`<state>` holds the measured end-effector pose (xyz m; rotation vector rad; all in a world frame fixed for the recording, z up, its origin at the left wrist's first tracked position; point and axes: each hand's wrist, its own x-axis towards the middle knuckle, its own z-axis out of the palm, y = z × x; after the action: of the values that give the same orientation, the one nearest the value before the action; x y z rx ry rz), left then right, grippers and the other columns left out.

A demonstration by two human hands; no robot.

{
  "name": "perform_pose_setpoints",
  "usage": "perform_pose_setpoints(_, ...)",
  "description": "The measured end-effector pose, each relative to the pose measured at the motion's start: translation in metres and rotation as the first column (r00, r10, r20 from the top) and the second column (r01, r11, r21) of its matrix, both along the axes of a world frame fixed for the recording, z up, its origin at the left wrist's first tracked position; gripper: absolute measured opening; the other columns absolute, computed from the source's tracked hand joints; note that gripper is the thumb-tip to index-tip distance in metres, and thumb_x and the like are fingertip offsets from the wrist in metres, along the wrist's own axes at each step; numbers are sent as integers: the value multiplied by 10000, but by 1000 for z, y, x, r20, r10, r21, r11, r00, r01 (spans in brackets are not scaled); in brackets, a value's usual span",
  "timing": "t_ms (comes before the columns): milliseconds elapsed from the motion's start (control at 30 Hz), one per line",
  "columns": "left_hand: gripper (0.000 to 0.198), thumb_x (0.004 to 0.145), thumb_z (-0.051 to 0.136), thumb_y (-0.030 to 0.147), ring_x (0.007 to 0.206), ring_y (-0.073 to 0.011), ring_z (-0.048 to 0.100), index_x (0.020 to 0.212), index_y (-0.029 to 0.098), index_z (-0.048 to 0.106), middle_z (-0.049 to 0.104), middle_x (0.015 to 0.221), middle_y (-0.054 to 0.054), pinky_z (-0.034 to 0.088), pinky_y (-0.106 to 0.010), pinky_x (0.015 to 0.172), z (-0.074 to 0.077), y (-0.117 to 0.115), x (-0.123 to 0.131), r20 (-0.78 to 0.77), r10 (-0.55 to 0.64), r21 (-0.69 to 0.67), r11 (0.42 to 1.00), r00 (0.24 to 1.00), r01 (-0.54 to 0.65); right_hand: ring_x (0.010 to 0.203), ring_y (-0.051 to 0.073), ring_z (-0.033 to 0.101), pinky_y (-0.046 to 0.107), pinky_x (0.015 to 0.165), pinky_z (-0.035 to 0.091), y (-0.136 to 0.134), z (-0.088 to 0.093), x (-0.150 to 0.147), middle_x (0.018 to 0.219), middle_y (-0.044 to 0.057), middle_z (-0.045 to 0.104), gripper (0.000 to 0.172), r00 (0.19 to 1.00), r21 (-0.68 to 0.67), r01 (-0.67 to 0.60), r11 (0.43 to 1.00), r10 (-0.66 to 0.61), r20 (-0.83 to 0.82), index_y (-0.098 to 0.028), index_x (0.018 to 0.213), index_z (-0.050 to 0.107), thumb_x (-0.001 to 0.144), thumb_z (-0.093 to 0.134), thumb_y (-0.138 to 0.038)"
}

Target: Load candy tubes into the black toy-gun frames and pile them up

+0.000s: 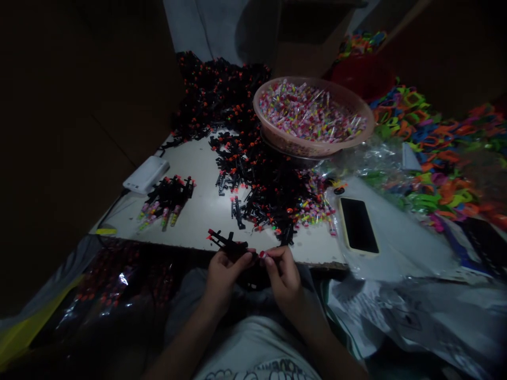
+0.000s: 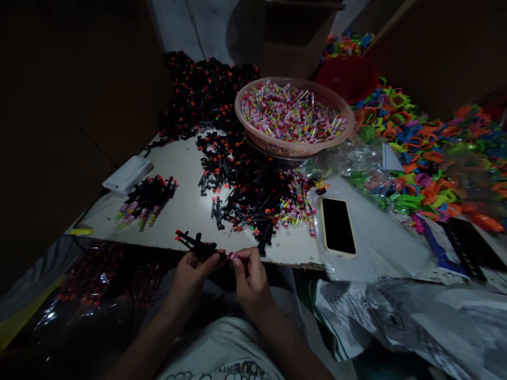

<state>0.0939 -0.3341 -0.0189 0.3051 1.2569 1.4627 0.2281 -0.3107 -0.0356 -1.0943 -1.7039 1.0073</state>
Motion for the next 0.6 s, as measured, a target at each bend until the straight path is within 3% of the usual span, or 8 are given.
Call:
perform_pose_setpoints(133, 421, 566, 837, 275, 803, -206, 699, 894, 124, 620, 744, 835, -71, 554, -308, 747, 2, -1, -1, -32, -18, 5, 1000, 999, 19, 766, 153, 610, 270, 688, 517, -1, 3, 0, 826, 47, 606, 97, 999, 67, 12, 998, -10, -33, -213, 910, 494, 931, 444, -293)
perform_pose_setpoints(333, 463, 525, 848, 294, 792, -232, 703, 890, 137, 609, 745, 799, -65, 551, -336, 745, 4, -3, 0, -57, -14, -13, 1000, 998, 13, 750, 140, 597, 261, 663, 515, -3, 0, 0, 845, 39, 597, 88, 996, -37, -4, 999, 1, -85, -218, 934, 474, 939, 431, -295)
perform_pose_setpoints(467, 427, 535, 839, 303, 817, -236, 700, 876, 147, 634, 746, 821, -63, 542, -341, 769, 7, -6, 3, -108, -29, -29, 999, 994, 26, 785, 156, 613, 270, 676, 525, -5, 2, 0, 845, 53, 601, 49, 999, 126, 11, 992, -6, -39, -221, 928, 456, 937, 417, -249)
perform_pose_setpoints(600, 330, 559, 820, 318, 803, -239, 701, 808, 161, 670, 747, 814, -62, 542, -343, 763, 10, -6, 5, -153, -33, -46, 999, 988, 26, 787, 189, 603, 321, 688, 513, -7, 6, -1, 813, 66, 594, 74, 988, 343, 16, 939, -68, 138, -214, 925, 469, 922, 403, -180)
